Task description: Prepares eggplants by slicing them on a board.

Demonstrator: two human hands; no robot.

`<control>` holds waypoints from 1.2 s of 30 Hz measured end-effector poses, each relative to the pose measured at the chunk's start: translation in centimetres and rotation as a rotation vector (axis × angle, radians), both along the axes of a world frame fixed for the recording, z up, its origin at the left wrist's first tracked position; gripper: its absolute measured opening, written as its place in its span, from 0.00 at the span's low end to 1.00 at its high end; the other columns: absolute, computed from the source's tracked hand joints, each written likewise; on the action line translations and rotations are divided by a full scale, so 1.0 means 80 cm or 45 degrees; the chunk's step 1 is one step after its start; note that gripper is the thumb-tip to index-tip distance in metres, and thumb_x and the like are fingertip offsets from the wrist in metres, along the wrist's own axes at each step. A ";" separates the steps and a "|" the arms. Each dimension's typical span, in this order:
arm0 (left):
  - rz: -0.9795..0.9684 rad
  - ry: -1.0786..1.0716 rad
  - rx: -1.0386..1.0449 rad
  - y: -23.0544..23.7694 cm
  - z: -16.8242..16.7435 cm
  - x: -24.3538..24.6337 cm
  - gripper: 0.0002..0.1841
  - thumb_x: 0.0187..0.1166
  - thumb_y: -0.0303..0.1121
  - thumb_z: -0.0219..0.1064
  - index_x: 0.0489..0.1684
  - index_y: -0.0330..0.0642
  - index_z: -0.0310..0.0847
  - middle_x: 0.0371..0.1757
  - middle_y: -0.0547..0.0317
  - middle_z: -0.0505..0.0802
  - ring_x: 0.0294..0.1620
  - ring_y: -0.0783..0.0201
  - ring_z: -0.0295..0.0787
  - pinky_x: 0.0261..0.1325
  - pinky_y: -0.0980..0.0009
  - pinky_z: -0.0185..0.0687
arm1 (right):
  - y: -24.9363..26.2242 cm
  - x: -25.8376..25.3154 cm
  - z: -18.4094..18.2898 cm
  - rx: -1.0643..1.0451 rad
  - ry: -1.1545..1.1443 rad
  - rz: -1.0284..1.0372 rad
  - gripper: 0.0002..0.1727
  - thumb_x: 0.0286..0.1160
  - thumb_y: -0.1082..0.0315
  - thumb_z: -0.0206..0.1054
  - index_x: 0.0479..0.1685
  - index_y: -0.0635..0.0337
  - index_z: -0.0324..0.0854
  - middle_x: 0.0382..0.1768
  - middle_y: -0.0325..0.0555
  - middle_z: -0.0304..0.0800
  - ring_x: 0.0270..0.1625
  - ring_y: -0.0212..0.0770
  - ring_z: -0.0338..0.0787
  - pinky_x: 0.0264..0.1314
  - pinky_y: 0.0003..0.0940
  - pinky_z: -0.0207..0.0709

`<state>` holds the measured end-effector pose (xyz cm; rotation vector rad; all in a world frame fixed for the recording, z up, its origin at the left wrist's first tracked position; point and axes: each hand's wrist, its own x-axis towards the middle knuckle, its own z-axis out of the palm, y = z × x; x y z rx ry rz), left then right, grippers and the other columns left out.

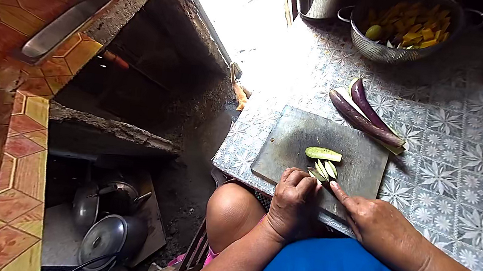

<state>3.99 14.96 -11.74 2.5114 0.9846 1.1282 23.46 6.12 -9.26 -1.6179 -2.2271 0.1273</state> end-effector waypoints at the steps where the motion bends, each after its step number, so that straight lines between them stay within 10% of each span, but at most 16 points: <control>1: 0.017 0.003 0.003 0.002 -0.001 -0.001 0.06 0.73 0.35 0.74 0.32 0.42 0.92 0.38 0.56 0.94 0.50 0.59 0.91 0.61 0.69 0.84 | -0.004 0.003 -0.003 0.026 0.040 0.005 0.29 0.69 0.69 0.57 0.72 0.64 0.84 0.18 0.46 0.85 0.16 0.47 0.85 0.17 0.42 0.77; 7: 0.028 0.041 0.028 0.015 0.007 0.006 0.16 0.82 0.43 0.66 0.32 0.42 0.93 0.41 0.54 0.97 0.49 0.55 0.94 0.59 0.62 0.87 | -0.015 0.019 0.007 0.216 0.129 -0.055 0.28 0.70 0.70 0.53 0.69 0.64 0.87 0.15 0.42 0.83 0.13 0.42 0.79 0.13 0.37 0.70; 15: -0.181 0.389 -0.422 0.085 0.054 0.019 0.23 0.71 0.25 0.71 0.69 0.44 0.87 0.70 0.47 0.89 0.72 0.43 0.82 0.76 0.45 0.73 | -0.020 0.006 0.011 0.199 0.069 0.068 0.27 0.69 0.70 0.56 0.67 0.58 0.89 0.15 0.41 0.82 0.13 0.41 0.80 0.12 0.36 0.70; 24: 0.010 0.314 -0.425 0.082 0.047 0.009 0.16 0.76 0.31 0.71 0.60 0.37 0.90 0.56 0.42 0.93 0.62 0.44 0.89 0.69 0.50 0.81 | -0.001 0.005 0.000 0.117 0.017 0.017 0.28 0.67 0.68 0.58 0.70 0.58 0.87 0.16 0.43 0.84 0.13 0.44 0.82 0.13 0.40 0.72; 28: 0.201 0.207 -0.399 0.052 0.042 -0.017 0.19 0.72 0.38 0.75 0.57 0.35 0.89 0.43 0.48 0.94 0.42 0.55 0.93 0.51 0.59 0.89 | 0.001 0.017 -0.005 0.115 0.044 -0.093 0.30 0.66 0.68 0.57 0.71 0.60 0.87 0.18 0.45 0.86 0.15 0.46 0.84 0.15 0.41 0.74; 36: -0.054 0.240 -0.325 0.002 0.034 -0.009 0.23 0.67 0.47 0.80 0.51 0.36 0.91 0.36 0.55 0.95 0.39 0.57 0.93 0.49 0.62 0.89 | 0.000 0.018 0.001 0.182 0.093 -0.122 0.29 0.67 0.69 0.55 0.70 0.62 0.87 0.17 0.45 0.86 0.15 0.46 0.83 0.15 0.41 0.73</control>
